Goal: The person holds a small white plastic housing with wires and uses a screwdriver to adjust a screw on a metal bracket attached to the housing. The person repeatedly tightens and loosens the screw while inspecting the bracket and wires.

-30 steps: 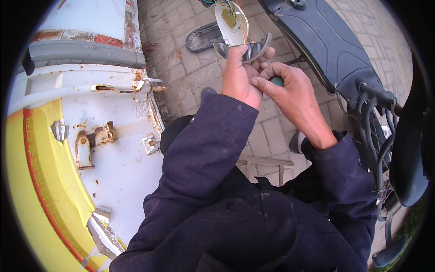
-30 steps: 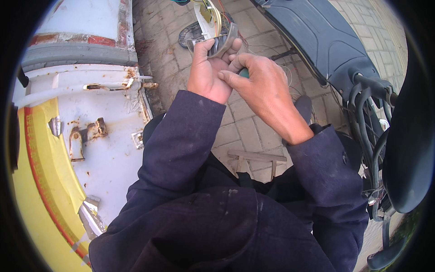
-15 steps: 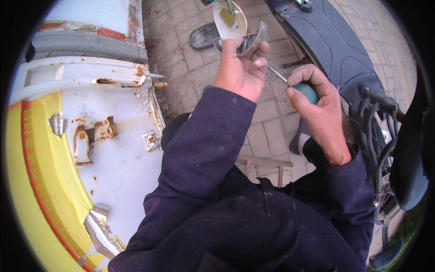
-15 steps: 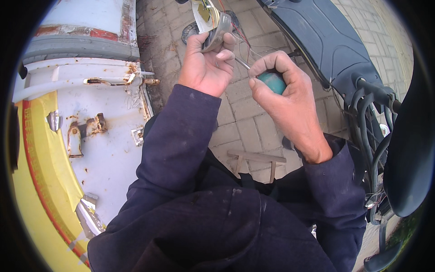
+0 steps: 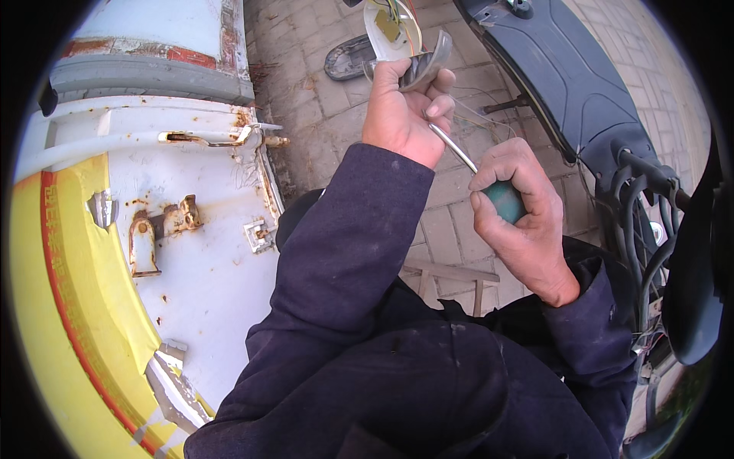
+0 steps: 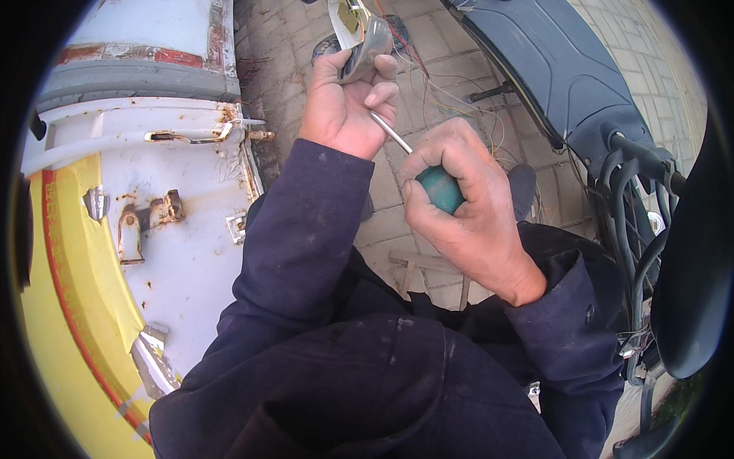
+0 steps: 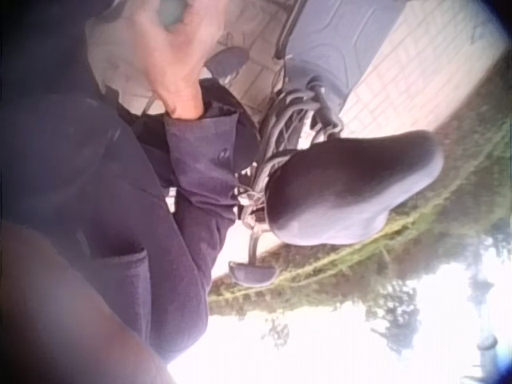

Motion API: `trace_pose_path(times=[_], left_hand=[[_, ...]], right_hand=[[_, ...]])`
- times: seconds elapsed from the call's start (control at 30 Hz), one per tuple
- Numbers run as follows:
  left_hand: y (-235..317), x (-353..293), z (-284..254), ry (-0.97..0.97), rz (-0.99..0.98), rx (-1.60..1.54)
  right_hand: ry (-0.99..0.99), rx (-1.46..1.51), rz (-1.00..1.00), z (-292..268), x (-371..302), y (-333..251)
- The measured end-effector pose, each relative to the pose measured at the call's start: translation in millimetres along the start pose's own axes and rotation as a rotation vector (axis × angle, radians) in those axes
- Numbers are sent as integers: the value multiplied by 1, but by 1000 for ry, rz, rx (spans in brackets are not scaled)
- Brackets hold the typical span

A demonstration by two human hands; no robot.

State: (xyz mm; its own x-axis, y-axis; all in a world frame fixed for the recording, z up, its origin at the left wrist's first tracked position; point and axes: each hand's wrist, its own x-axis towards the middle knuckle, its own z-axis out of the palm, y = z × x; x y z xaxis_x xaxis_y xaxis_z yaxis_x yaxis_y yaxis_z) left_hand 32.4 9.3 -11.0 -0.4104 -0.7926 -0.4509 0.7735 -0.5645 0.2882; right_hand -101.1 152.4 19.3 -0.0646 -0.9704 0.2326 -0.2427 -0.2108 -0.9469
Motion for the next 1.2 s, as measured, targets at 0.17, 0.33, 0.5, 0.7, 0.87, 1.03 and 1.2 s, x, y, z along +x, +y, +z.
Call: trace_pose_path(times=[0.17,0.33,0.5,0.7,0.87,1.03,1.2], left_hand=[[-5,-2,5,19,16,63],[-5,-4,6,-2,-4,83],[-3,-7,5,-3,-16,86],[-7,-4,7,43,47,101],[-9,-3,6,100,81,104],[-11,-1,6,86,81,99],[-12,-1,5,65,82,131]], right_hand=[[11,19,84,-4,3,1],[6,24,78,-1,3,1],[5,8,80,1,2,3],[-27,-11,36,1,1,5],[-11,-16,35,2,-1,6],[3,-26,20,3,-1,8],[17,-48,51,2,-2,9]])
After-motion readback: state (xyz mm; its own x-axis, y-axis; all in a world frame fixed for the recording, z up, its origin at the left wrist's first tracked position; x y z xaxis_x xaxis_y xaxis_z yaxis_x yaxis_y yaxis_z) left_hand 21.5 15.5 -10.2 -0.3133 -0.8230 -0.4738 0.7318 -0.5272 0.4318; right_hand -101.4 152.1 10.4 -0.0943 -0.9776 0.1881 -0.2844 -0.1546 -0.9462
